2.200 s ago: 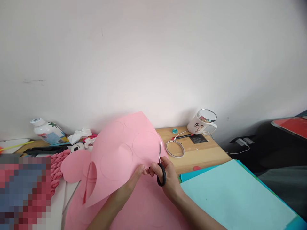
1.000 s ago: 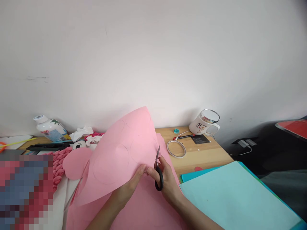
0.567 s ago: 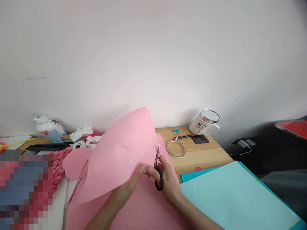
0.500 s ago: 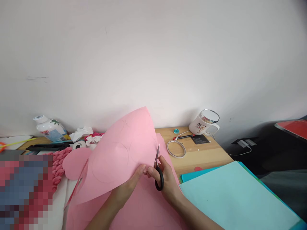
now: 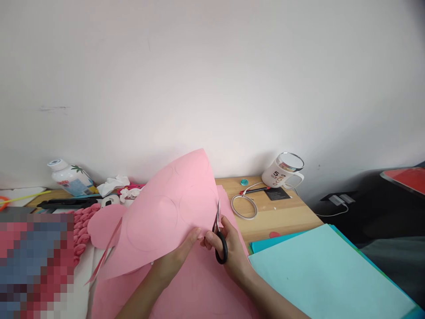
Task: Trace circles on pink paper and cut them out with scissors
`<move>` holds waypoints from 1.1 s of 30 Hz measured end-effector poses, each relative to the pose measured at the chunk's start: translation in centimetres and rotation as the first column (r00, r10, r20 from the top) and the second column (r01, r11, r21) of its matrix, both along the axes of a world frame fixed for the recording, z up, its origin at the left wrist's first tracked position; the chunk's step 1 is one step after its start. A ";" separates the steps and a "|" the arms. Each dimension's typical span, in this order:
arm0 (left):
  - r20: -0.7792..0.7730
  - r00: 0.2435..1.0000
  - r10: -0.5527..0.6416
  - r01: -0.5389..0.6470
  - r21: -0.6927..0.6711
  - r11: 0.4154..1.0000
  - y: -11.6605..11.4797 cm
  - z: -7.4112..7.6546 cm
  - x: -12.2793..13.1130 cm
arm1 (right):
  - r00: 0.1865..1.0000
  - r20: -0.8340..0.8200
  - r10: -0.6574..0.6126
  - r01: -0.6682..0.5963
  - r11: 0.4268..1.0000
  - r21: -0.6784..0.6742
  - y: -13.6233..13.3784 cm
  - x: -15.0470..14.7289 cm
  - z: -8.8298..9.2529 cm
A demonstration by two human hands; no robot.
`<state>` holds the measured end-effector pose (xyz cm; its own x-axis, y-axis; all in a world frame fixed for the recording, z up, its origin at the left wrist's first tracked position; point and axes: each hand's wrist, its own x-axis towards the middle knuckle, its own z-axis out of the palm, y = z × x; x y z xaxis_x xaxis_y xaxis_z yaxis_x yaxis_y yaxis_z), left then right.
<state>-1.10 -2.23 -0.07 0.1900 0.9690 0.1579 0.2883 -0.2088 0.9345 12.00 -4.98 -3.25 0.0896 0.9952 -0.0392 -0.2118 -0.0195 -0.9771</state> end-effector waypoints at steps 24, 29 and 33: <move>-0.074 0.979 0.189 -0.182 0.087 0.979 0.3 -3.4 -1.1 | 0.994 -0.084 0.062 -0.061 0.998 0.019 0.0 0.1 -0.1; -0.073 0.987 0.144 -0.136 0.102 0.985 0.5 -3.1 -1.3 | 0.996 -0.069 0.065 -0.062 0.997 0.053 0.0 0.3 0.0; -0.075 0.986 0.151 -0.143 0.100 0.985 0.4 -2.9 -1.3 | 0.997 -0.046 0.060 -0.058 0.997 0.057 0.0 0.2 0.3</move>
